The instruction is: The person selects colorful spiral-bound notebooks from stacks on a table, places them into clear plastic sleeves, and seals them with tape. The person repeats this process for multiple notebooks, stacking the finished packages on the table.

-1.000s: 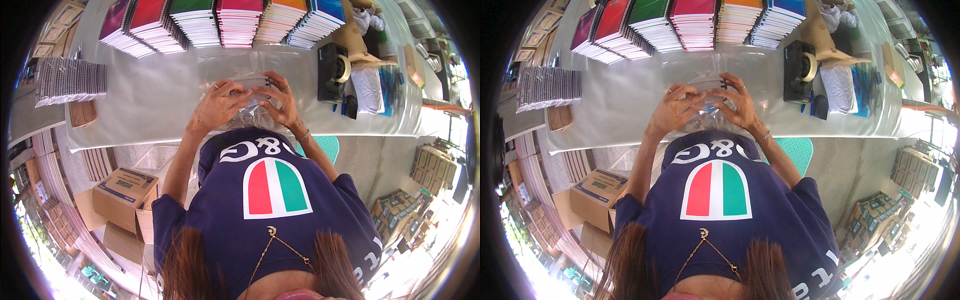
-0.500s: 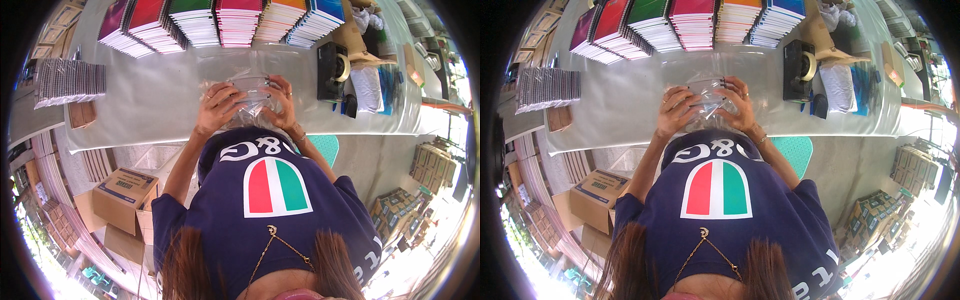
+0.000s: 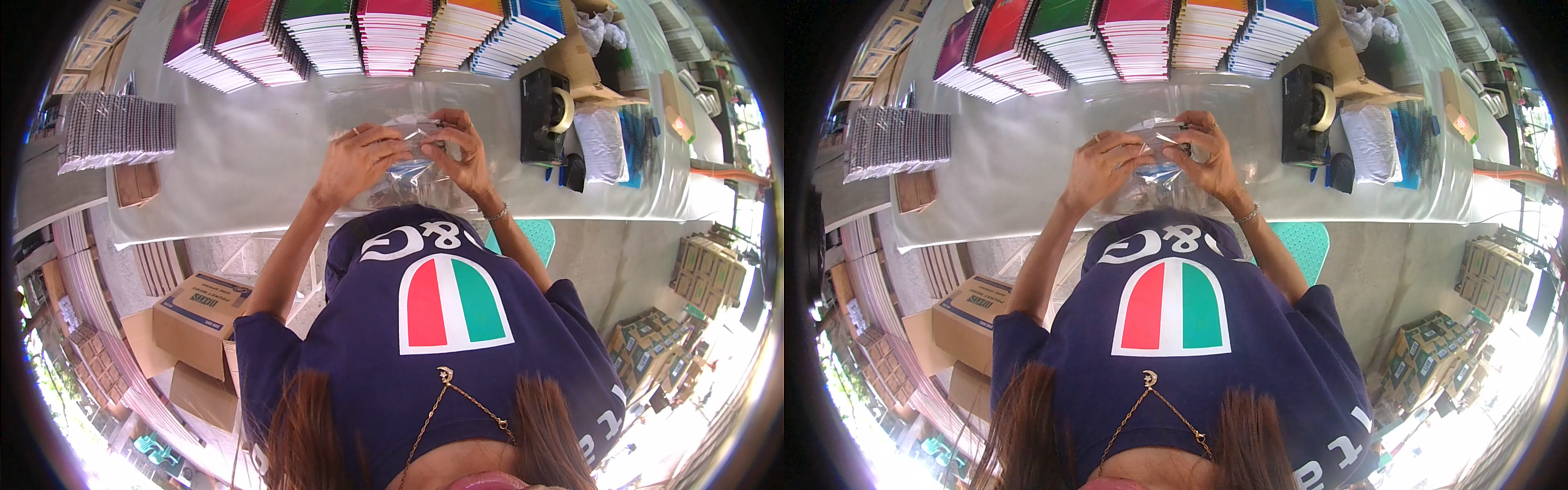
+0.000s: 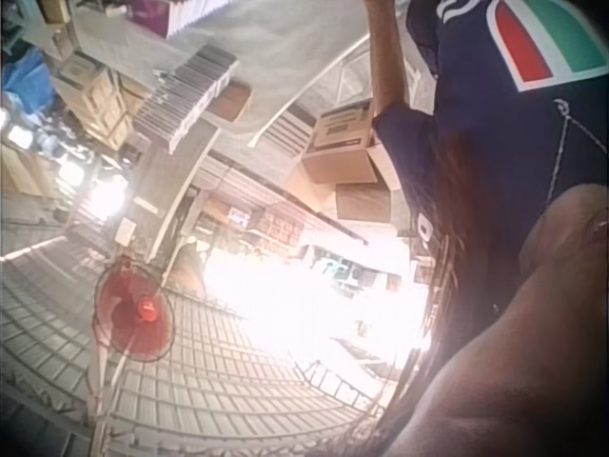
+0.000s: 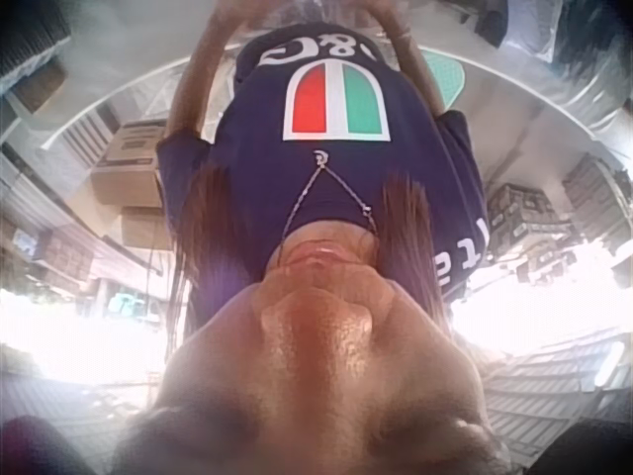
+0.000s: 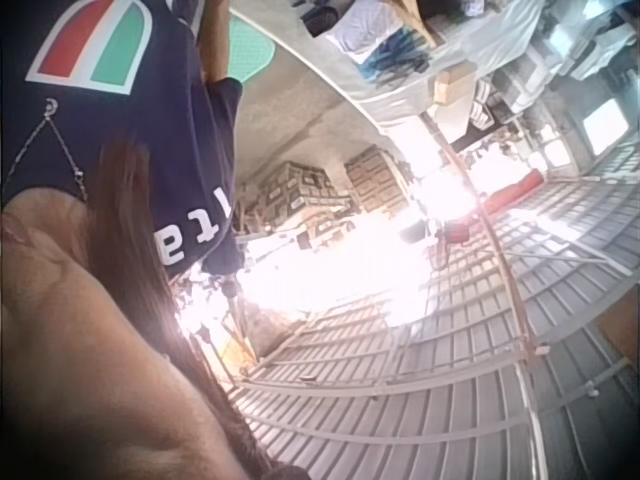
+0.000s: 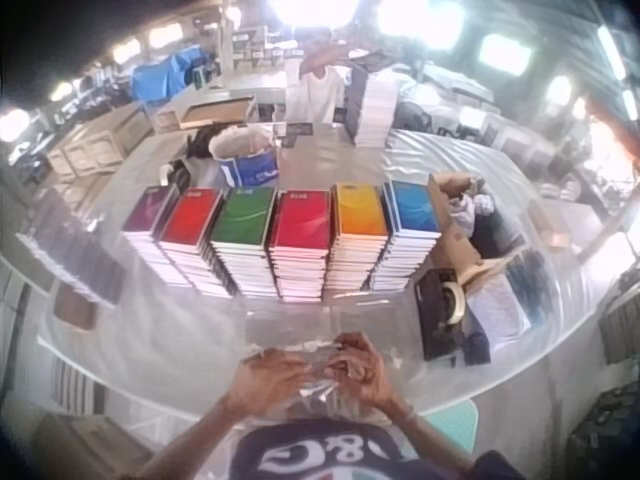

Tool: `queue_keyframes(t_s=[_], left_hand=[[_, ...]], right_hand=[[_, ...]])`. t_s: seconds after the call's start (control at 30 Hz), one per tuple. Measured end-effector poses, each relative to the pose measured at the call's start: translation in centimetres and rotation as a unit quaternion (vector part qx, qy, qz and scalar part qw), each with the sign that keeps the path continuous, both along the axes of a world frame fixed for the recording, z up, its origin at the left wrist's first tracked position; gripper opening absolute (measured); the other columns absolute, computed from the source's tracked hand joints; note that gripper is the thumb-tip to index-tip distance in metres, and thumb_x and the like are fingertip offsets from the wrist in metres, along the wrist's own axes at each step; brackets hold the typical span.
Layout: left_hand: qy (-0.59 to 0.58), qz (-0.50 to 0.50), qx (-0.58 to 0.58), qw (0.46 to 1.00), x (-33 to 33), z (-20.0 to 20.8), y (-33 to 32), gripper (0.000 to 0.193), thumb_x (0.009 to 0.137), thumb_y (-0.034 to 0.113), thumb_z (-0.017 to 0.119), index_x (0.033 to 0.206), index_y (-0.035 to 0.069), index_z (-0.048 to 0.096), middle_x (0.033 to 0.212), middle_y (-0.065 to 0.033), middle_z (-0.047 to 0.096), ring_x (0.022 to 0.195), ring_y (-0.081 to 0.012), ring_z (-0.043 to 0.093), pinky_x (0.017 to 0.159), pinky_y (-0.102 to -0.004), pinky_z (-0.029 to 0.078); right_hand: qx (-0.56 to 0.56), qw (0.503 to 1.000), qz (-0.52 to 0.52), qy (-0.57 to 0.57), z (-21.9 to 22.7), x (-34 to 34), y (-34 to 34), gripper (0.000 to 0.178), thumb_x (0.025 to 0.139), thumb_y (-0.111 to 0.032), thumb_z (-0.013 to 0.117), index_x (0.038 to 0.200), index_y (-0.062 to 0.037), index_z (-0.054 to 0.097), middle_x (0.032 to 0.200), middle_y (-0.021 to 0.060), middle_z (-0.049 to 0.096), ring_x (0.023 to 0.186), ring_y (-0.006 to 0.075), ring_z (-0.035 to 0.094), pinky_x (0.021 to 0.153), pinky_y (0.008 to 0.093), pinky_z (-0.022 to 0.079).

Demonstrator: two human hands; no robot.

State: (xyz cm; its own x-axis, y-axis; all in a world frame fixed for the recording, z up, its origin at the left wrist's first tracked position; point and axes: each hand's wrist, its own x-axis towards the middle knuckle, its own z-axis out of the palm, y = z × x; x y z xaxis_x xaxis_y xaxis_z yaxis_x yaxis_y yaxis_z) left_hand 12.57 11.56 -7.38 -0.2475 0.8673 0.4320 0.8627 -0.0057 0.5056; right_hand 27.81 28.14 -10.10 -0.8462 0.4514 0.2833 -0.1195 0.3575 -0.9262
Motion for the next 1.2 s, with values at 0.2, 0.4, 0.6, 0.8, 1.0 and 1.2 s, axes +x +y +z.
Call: queue_keyframes(t_s=[0.2,0.4,0.6,0.8,1.0,1.2], left_hand=[[-0.118,0.132,0.075,0.981,1.0,0.0,1.5,0.038,0.076,0.015,0.078,0.111,0.010,0.065,0.101,-0.0068,0.064,0.090,-0.0198,0.064,0.079,-0.0288,0.051],[-0.528,0.041,-0.053,0.847,0.0,-1.4,1.8,0.042,0.081,0.013,0.073,0.121,0.006,0.060,0.110,-0.0069,0.063,0.099,-0.0157,0.060,0.090,-0.0304,0.047],[-0.572,0.018,-0.050,0.819,-0.2,-2.1,2.2,0.031,0.086,0.018,0.069,0.115,0.006,0.066,0.109,-0.0006,0.061,0.096,-0.0115,0.059,0.086,-0.0273,0.046],[-0.585,0.040,-0.048,0.808,-0.3,-2.8,1.9,0.034,0.086,0.019,0.071,0.116,0.005,0.065,0.106,0.0015,0.061,0.092,-0.0093,0.058,0.080,-0.0248,0.045],[-0.535,0.059,-0.044,0.841,0.2,-1.0,1.9,0.024,0.083,0.014,0.074,0.104,0.004,0.070,0.103,0.0005,0.064,0.087,-0.0079,0.056,0.075,-0.0227,0.045],[-0.615,0.073,-0.060,0.783,-0.4,-2.0,2.0,0.019,0.080,0.007,0.074,0.099,0.002,0.073,0.107,-0.0014,0.065,0.092,-0.0091,0.059,0.081,-0.0251,0.048]], right_hand=[[-0.035,0.999,0.002,-0.008,1.4,-0.8,0.3,0.061,0.077,-0.015,0.080,0.130,-0.0080,0.051,0.121,0.0125,0.055,0.112,0.0250,0.053,0.097,0.0370,0.042],[-0.016,0.992,0.060,-0.112,1.3,-1.4,1.4,0.066,0.076,-0.021,0.081,0.133,-0.0054,0.051,0.120,0.0106,0.057,0.112,0.0202,0.053,0.101,0.0332,0.039],[-0.153,0.975,0.062,-0.148,0.5,-1.8,1.5,0.043,0.079,-0.021,0.079,0.115,-0.0048,0.064,0.106,0.0029,0.062,0.101,0.0118,0.055,0.088,0.0274,0.043],[-0.294,0.949,0.044,-0.107,0.2,-2.1,0.4,0.031,0.084,-0.018,0.075,0.111,-0.0047,0.066,0.101,0.0009,0.065,0.093,0.0087,0.057,0.082,0.0248,0.046],[-0.298,0.953,0.022,-0.053,-1.7,-2.3,0.3,0.024,0.085,-0.012,0.073,0.108,-0.0037,0.068,0.102,0.0009,0.066,0.091,0.0072,0.058,0.078,0.0231,0.048],[-0.251,0.967,0.029,-0.038,-1.4,-2.0,0.1,0.021,0.087,-0.009,0.070,0.107,-0.0033,0.068,0.107,0.0024,0.065,0.095,0.0082,0.061,0.082,0.0233,0.051]])
